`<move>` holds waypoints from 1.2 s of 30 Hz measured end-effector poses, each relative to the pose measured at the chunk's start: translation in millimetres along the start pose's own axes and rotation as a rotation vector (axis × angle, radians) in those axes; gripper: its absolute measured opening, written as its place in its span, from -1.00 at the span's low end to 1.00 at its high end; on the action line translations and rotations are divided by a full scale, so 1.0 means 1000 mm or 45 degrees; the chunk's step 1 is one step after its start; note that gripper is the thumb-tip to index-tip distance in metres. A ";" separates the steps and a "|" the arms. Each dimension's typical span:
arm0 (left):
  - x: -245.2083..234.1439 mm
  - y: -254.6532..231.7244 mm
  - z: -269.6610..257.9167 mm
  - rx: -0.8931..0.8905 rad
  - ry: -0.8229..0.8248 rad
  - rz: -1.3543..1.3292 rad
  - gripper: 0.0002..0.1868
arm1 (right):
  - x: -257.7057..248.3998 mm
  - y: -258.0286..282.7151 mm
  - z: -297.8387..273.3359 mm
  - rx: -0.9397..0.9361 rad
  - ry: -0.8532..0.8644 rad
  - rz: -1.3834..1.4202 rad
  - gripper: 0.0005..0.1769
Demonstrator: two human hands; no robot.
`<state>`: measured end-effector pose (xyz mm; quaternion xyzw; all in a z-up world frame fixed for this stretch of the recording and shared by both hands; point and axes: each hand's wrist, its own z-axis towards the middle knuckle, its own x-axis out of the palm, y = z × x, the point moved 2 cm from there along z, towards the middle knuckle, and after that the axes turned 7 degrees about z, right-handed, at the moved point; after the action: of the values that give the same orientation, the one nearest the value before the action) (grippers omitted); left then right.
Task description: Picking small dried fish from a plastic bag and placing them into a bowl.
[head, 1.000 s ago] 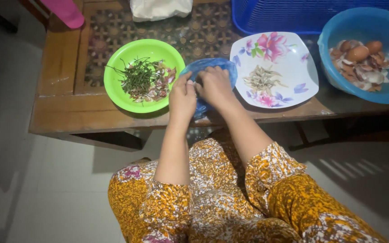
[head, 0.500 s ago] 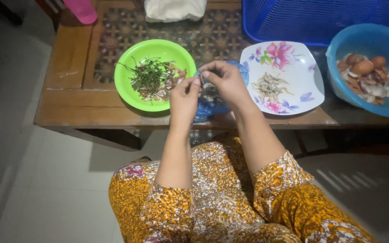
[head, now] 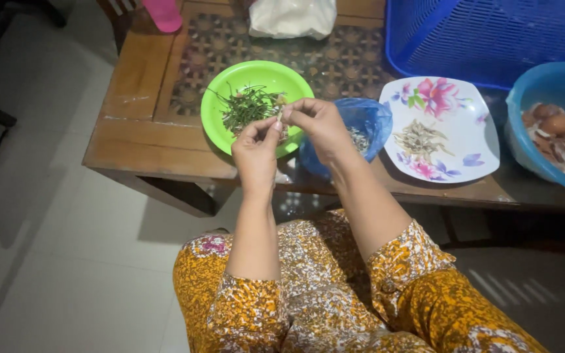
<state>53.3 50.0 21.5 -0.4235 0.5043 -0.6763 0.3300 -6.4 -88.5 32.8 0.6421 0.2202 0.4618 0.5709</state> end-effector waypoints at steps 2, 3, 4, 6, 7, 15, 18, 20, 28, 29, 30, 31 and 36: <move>-0.004 0.002 0.002 0.013 -0.014 0.009 -0.84 | 0.009 0.002 0.002 -0.010 0.009 -0.056 -0.89; -0.005 0.003 0.003 0.025 -0.023 0.018 -0.84 | 0.012 0.004 0.003 -0.022 0.012 -0.111 -0.90; -0.005 -0.001 0.002 0.025 -0.026 0.016 -0.84 | 0.014 0.005 0.004 -0.022 0.014 -0.113 -0.90; -0.007 -0.009 0.000 0.077 -0.069 0.202 -0.84 | 0.018 0.005 0.005 0.035 -0.024 -0.214 -0.93; -0.008 -0.009 0.000 0.076 -0.072 0.200 -0.84 | 0.019 0.004 0.007 0.037 -0.021 -0.216 -0.93; -0.010 0.005 0.005 0.170 -0.153 0.317 -0.87 | 0.017 -0.023 0.016 -0.001 0.089 -0.251 -0.91; -0.009 0.003 0.006 0.031 -0.177 0.299 -0.85 | 0.021 -0.019 0.014 -0.066 0.109 -0.282 -0.89; -0.010 0.009 0.010 0.044 -0.173 0.250 -0.85 | 0.022 -0.018 0.017 -0.016 0.094 -0.281 -0.90; -0.008 0.024 0.019 -0.044 -0.145 -0.021 -0.85 | 0.018 -0.014 0.024 0.054 0.065 -0.286 -0.88; -0.008 0.024 0.019 -0.037 -0.149 -0.043 -0.86 | 0.017 -0.015 0.025 0.053 0.051 -0.279 -0.88; -0.008 0.023 0.019 -0.033 -0.154 -0.064 -0.86 | 0.016 -0.017 0.025 0.054 0.038 -0.272 -0.87; -0.008 0.022 0.018 -0.033 -0.154 -0.064 -0.86 | 0.015 -0.019 0.026 0.055 0.038 -0.271 -0.87; -0.009 0.019 0.019 -0.038 -0.194 0.041 -0.85 | 0.018 -0.014 0.026 0.066 0.001 -0.238 -0.80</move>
<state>74.4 44.9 4.0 -0.4704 0.4946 -0.6292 0.3719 27.4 -83.8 28.0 0.6331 0.2912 0.4011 0.5946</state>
